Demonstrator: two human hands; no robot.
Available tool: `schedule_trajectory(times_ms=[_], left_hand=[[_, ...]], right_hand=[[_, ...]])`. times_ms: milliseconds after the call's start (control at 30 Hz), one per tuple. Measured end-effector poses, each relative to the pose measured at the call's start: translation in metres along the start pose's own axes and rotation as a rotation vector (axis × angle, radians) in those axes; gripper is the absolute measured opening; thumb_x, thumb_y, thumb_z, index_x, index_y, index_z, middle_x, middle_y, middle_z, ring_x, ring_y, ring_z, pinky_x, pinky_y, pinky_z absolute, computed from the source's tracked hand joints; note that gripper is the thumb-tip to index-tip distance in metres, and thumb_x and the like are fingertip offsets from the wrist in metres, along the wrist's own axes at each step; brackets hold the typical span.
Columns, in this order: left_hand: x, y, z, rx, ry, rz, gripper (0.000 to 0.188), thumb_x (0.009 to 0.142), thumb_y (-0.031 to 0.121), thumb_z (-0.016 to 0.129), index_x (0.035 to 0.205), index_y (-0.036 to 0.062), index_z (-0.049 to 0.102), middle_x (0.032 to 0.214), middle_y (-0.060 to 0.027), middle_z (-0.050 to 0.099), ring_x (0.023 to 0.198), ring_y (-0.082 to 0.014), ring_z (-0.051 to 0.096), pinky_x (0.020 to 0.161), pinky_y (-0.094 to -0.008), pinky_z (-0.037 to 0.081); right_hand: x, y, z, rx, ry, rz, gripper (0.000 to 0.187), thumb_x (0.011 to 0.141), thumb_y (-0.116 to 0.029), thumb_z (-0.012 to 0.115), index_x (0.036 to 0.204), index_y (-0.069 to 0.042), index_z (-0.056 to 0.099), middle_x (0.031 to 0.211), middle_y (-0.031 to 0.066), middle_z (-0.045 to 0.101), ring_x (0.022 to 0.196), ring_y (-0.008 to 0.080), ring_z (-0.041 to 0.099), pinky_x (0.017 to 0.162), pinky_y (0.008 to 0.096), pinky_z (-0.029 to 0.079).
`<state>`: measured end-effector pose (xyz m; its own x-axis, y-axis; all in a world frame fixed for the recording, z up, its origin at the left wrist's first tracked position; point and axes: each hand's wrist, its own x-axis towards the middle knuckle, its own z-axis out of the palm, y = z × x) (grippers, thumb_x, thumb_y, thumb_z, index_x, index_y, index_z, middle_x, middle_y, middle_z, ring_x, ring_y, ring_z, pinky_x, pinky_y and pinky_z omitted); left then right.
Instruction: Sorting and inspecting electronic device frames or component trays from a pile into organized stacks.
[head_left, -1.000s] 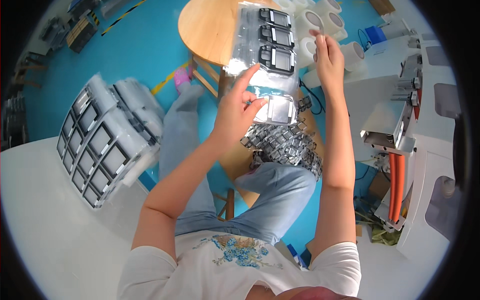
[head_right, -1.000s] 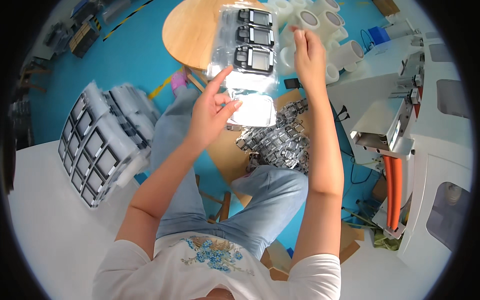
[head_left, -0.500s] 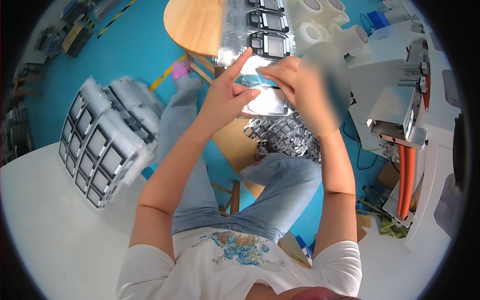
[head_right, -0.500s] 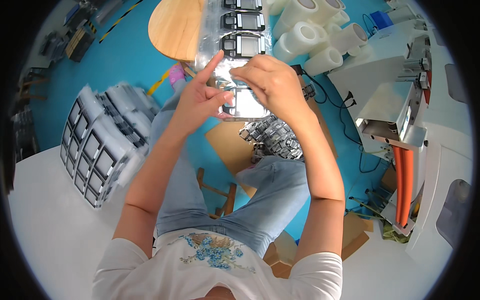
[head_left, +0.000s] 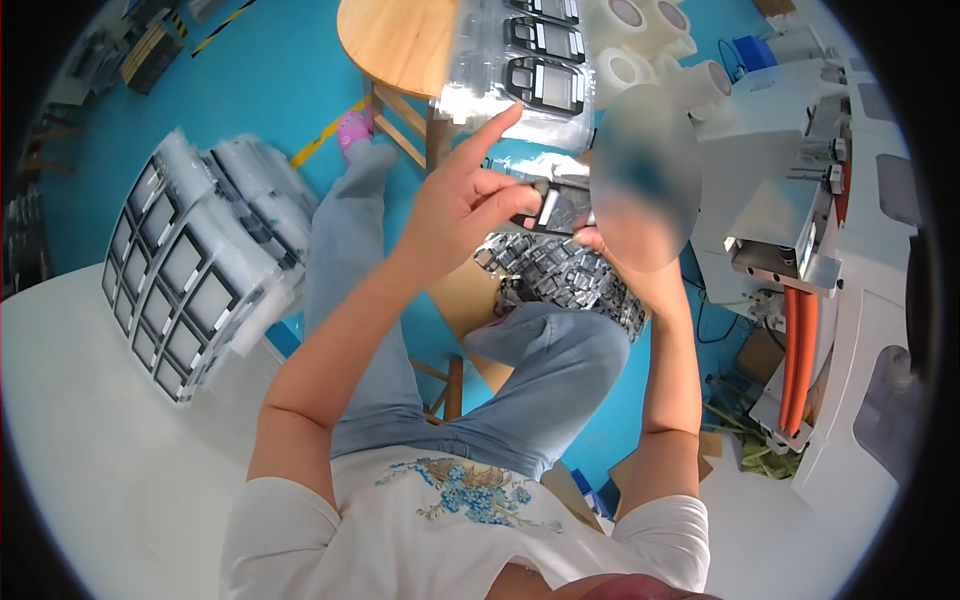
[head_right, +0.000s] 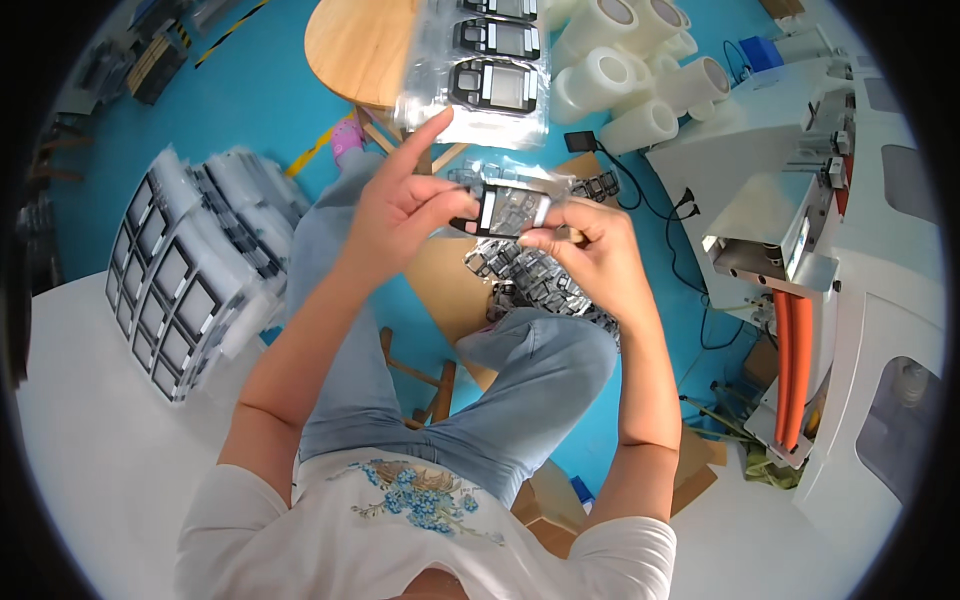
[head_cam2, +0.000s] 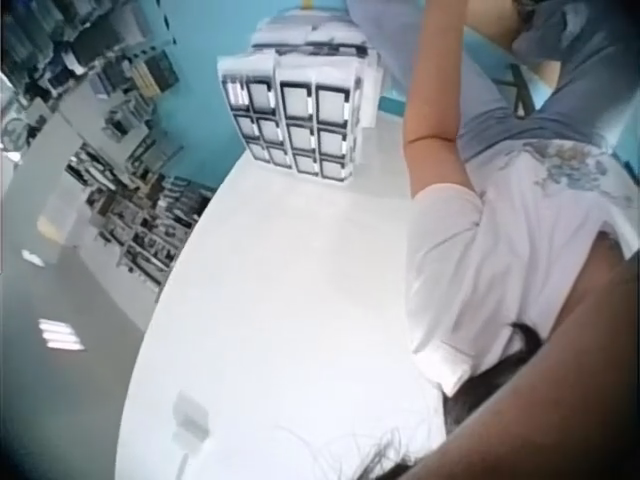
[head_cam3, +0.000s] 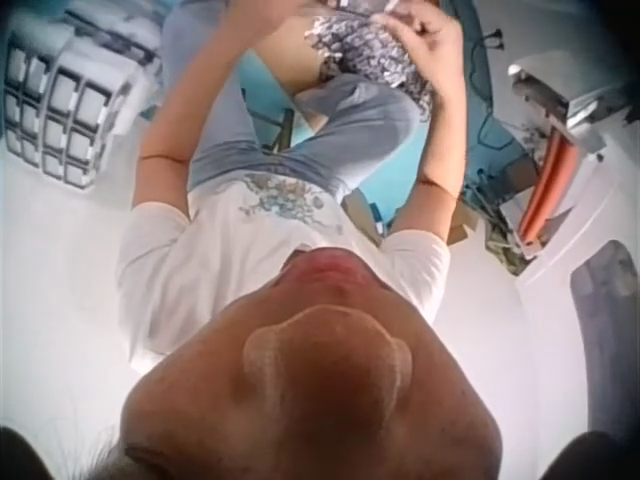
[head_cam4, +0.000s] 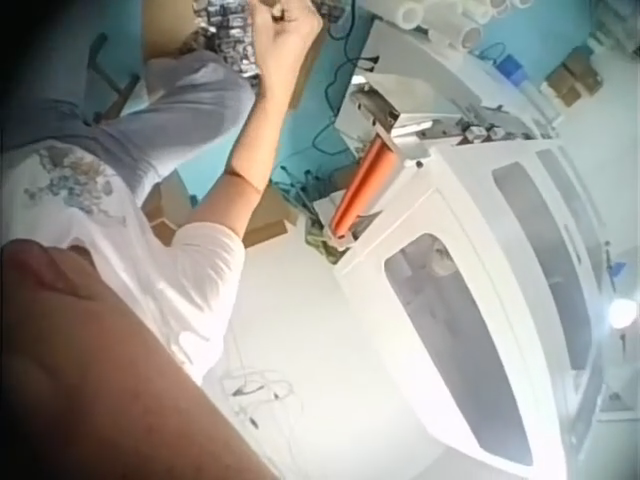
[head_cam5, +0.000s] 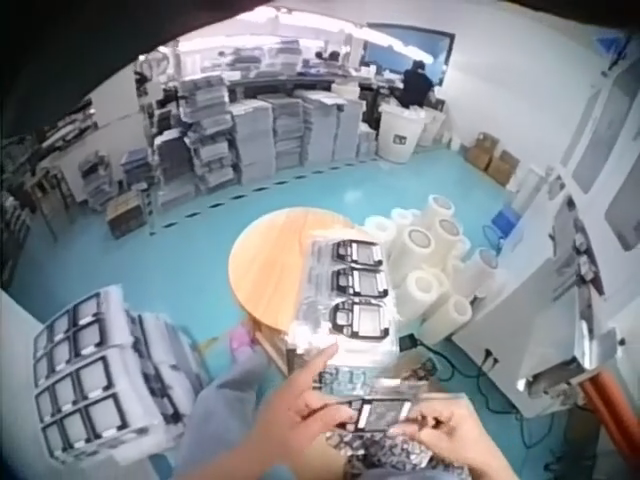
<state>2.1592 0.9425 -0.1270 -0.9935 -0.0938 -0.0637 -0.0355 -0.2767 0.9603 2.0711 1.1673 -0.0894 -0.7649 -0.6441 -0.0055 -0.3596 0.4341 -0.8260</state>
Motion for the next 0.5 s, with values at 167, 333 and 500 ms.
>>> schedule_trajectory(times_ms=[167,333,500], left_hand=[[-0.005,-0.051,-0.006,0.248,-0.097,0.163,0.041,0.091,0.008,0.068,0.130,0.0025,0.055,0.091,-0.0061,0.071,0.083,-0.0098,0.066,0.074,-0.0254,0.053],[0.001,-0.015,0.014,-0.052,0.217,0.126,0.048,0.092,0.005,0.065,0.136,0.0014,0.047,0.075,-0.0050,0.068,0.068,-0.0065,0.062,0.060,-0.0224,0.049],[0.032,-0.025,0.006,0.241,0.266,0.137,0.067,0.092,0.007,0.066,0.151,0.0116,0.034,0.069,-0.0036,0.066,0.061,-0.0059,0.057,0.058,-0.0218,0.044]], right_hand=[[0.037,-0.044,-0.042,0.388,0.306,-0.036,0.013,0.087,-0.018,0.075,0.085,-0.007,0.068,0.077,-0.0043,0.063,0.059,0.0012,0.046,0.052,0.0183,0.032],[0.158,-0.008,-0.062,0.262,0.346,-0.037,0.032,0.094,-0.032,0.067,0.102,-0.002,0.066,0.078,-0.0075,0.053,0.069,0.0011,0.042,0.059,0.0207,0.033],[0.205,0.032,-0.023,-0.091,0.420,-0.073,0.034,0.095,-0.034,0.065,0.104,-0.001,0.068,0.076,-0.0074,0.053,0.068,0.0029,0.043,0.059,0.0205,0.033]])
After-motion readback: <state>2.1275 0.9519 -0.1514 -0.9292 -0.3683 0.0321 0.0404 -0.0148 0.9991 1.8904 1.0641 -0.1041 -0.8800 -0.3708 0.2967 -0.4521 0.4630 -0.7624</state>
